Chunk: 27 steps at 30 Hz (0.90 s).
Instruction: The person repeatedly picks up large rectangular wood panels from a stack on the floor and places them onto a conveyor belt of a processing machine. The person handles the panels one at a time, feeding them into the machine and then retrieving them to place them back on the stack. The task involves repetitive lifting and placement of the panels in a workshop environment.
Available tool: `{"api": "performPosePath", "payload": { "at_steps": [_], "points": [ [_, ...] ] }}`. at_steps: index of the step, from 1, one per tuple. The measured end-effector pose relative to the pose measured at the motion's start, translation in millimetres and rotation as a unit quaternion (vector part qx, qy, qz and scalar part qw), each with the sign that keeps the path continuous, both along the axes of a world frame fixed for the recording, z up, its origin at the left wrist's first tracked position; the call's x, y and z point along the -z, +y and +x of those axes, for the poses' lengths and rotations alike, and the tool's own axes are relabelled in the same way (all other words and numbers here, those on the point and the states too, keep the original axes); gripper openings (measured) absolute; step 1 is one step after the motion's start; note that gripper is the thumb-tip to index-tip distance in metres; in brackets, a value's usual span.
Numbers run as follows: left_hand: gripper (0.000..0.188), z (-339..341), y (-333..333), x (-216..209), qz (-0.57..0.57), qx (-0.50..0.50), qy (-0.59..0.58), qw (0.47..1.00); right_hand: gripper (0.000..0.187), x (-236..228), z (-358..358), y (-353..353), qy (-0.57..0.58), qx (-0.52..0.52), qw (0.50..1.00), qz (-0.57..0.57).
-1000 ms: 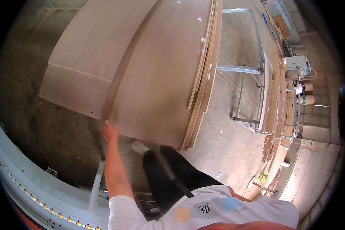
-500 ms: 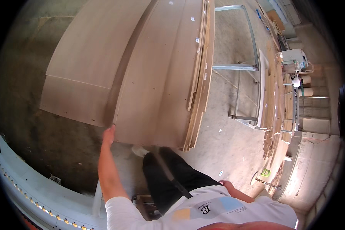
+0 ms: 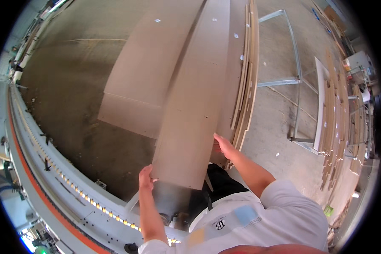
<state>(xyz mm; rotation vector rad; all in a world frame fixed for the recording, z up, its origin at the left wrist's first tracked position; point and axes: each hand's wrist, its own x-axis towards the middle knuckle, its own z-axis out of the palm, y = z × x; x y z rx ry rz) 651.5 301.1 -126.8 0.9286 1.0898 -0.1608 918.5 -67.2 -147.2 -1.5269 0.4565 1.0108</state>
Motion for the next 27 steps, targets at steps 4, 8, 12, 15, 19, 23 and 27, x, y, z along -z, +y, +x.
{"api": "performPosePath", "payload": {
  "at_steps": [4,8,12,15,19,23,27],
  "points": [
    [0.026,-31.9,-63.6,-85.9,-0.038,-0.263,-0.093,0.960,0.064,-65.3,-2.0,36.8,0.064,0.095,0.992,0.057],
    [0.031,-78.7,-139.6,-105.4,-0.063,-0.358,-0.165,0.917,0.066,-92.0,-29.6,34.4,0.052,0.099,0.991,0.072],
    [0.024,-96.3,-227.9,-125.5,0.007,-0.308,-0.008,0.951,0.060,-92.3,-61.1,35.2,0.080,0.058,0.992,0.085],
    [0.027,-134.8,-234.0,-108.1,0.161,-0.258,-0.040,0.952,0.051,-103.0,-87.4,39.3,0.097,0.004,0.990,0.106],
    [0.026,-169.0,-220.1,-155.9,0.105,-0.412,-0.077,0.902,0.051,-126.6,-128.7,38.3,0.106,-0.207,0.969,0.078],
    [0.022,-254.4,-213.1,-189.6,0.136,-0.465,-0.025,0.874,0.051,-134.5,-152.8,42.1,0.121,-0.293,0.947,0.059],
    [0.024,-367.5,-204.5,-198.5,0.230,-0.431,0.094,0.867,0.052,-109.8,-144.8,50.4,0.097,-0.170,0.980,0.036]
  ]
}}
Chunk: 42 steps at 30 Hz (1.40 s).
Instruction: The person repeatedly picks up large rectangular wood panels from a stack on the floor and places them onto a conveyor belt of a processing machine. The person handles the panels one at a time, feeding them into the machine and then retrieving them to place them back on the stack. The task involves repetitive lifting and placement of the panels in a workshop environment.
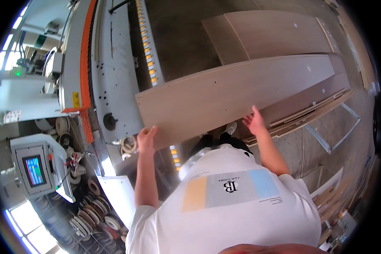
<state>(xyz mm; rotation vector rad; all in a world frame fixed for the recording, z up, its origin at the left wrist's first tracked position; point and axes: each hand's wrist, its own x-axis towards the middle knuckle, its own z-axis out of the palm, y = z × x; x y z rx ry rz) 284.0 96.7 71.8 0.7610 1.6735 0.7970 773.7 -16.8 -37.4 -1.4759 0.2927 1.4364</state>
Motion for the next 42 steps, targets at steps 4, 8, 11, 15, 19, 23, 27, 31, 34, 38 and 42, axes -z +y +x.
{"api": "performPosePath", "payload": {
  "at_steps": [4,8,11,15,19,23,27,31,34,38,42],
  "points": [
    [0.028,-144.9,2.7,39.5,0.009,-0.030,0.115,0.993,0.049,25.8,-2.7,28.0,0.019,0.041,0.999,-0.012],
    [0.045,-208.7,15.2,12.5,0.057,-0.042,0.218,0.973,0.044,27.1,-66.3,53.7,0.066,0.003,0.992,-0.106],
    [0.042,-252.5,25.5,1.3,-0.006,0.024,0.478,0.878,0.052,16.7,-111.4,52.8,0.096,-0.052,0.993,-0.046],
    [0.041,-207.2,10.7,1.3,0.179,-0.071,0.633,0.750,0.084,6.9,-91.2,38.6,0.079,-0.459,0.885,-0.001],
    [0.052,-116.0,-16.5,18.7,0.191,0.051,0.640,0.743,0.098,26.7,-5.7,36.9,0.092,-0.306,0.945,-0.066],
    [0.059,-41.4,-19.2,35.9,0.132,0.082,0.645,0.748,0.105,85.2,107.9,22.5,0.024,-0.138,0.986,-0.088],
    [0.063,-23.8,-8.7,45.5,0.043,0.054,0.646,0.760,0.089,128.7,184.6,28.8,-0.023,-0.004,0.991,-0.130],
    [0.063,-8.5,-0.9,51.7,0.019,0.008,0.661,0.750,0.069,142.2,208.7,56.6,0.030,0.093,0.989,-0.109],
    [0.065,-0.1,1.3,54.1,0.032,-0.013,0.678,0.734,0.060,148.5,203.4,68.9,0.012,0.119,0.983,-0.137],
    [0.063,6.7,6.2,51.8,0.034,-0.027,0.676,0.736,0.056,134.6,196.6,74.2,-0.051,0.098,0.982,-0.156],
    [0.058,3.2,5.6,49.1,0.024,-0.040,0.658,0.752,0.057,95.4,182.5,78.7,-0.057,0.099,0.981,-0.160]
  ]
}}
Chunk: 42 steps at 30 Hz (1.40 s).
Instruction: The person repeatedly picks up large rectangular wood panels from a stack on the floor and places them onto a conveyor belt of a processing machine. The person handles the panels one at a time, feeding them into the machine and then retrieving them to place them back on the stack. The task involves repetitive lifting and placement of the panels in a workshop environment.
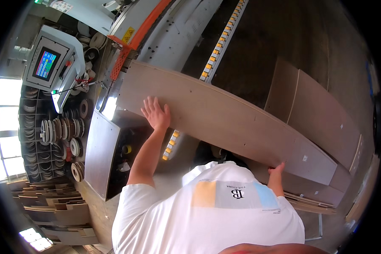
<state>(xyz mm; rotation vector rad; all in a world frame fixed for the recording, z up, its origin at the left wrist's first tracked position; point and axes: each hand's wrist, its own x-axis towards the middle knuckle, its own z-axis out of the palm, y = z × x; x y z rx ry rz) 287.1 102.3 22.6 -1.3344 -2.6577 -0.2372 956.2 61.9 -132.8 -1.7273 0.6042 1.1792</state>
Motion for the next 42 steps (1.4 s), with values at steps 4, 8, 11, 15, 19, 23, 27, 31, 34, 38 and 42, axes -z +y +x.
{"api": "performPosePath", "payload": {
  "at_steps": [4,8,11,15,19,23,27,31,34,38,42],
  "points": [
    [0.053,-18.7,-2.8,-0.8,-0.002,0.009,-0.012,1.000,0.060,-53.8,-24.4,-3.7,-0.005,0.005,1.000,0.001],
    [0.049,-40.9,5.4,3.8,0.033,0.025,-0.053,0.998,0.065,-90.3,-46.5,-23.2,-0.002,0.039,0.999,0.007],
    [0.049,-69.3,5.0,16.0,0.054,0.011,-0.075,0.996,0.065,-100.2,-55.7,-39.5,0.011,0.033,0.999,0.011],
    [0.058,-108.8,2.2,33.3,0.090,-0.090,-0.041,0.991,0.065,-126.6,-90.5,-54.7,0.039,-0.023,0.996,0.082],
    [0.082,-140.7,7.2,56.9,0.130,-0.327,-0.027,0.936,0.064,-148.8,-124.1,-53.3,0.036,-0.051,0.995,0.081],
    [0.084,-164.5,18.0,25.2,0.086,-0.369,-0.296,0.877,0.063,-148.5,-140.3,-53.4,0.035,-0.071,0.993,0.086],
    [0.082,-193.1,15.6,35.0,0.117,-0.354,-0.269,0.888,0.063,-149.1,-153.2,-47.0,0.034,-0.098,0.992,0.078],
    [0.081,-205.6,19.7,40.0,0.137,-0.353,-0.273,0.885,0.062,-150.5,-165.7,-39.7,0.030,-0.115,0.990,0.070],
    [0.081,-213.4,23.0,41.4,0.125,-0.357,-0.299,0.876,0.062,-151.4,-172.8,-33.0,0.025,-0.122,0.990,0.065],
    [0.080,-217.4,26.0,44.1,0.134,-0.360,-0.317,0.867,0.061,-152.3,-182.0,-24.0,0.022,-0.128,0.990,0.059],
    [0.079,-219.0,30.1,47.0,0.154,-0.359,-0.319,0.863,0.060,-150.7,-188.0,-14.4,0.020,-0.131,0.990,0.054]
  ]
}}
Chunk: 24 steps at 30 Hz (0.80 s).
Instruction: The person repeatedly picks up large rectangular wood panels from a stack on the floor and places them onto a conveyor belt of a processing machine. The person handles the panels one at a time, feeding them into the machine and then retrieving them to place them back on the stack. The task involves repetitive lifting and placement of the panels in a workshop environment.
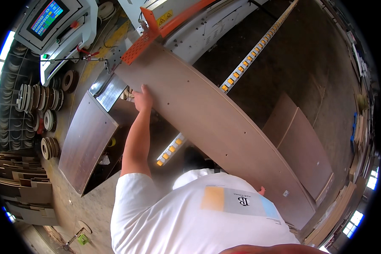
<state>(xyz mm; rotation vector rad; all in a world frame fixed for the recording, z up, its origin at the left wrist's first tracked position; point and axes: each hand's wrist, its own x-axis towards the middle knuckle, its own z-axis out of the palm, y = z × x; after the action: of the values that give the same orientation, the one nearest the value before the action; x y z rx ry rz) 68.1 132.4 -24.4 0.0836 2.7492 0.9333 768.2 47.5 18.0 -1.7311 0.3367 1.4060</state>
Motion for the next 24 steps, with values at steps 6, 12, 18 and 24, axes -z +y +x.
{"api": "performPosePath", "payload": {
  "at_steps": [6,12,18,24],
  "points": [
    [0.081,-0.6,12.5,4.9,0.033,0.014,-0.002,0.999,0.059,0.3,2.2,17.3,-0.010,-0.005,1.000,-0.008],
    [0.084,-0.2,48.9,14.7,0.050,0.014,0.004,0.999,0.057,9.8,14.1,51.3,-0.014,0.040,0.999,-0.015],
    [0.083,10.6,86.6,5.0,0.037,0.007,-0.008,0.999,0.059,22.5,28.1,85.8,-0.014,0.085,0.995,-0.049],
    [0.084,15.9,140.3,-1.5,0.033,0.032,-0.025,0.999,0.061,22.8,21.6,135.7,0.017,0.105,0.994,0.020]
  ]
}}
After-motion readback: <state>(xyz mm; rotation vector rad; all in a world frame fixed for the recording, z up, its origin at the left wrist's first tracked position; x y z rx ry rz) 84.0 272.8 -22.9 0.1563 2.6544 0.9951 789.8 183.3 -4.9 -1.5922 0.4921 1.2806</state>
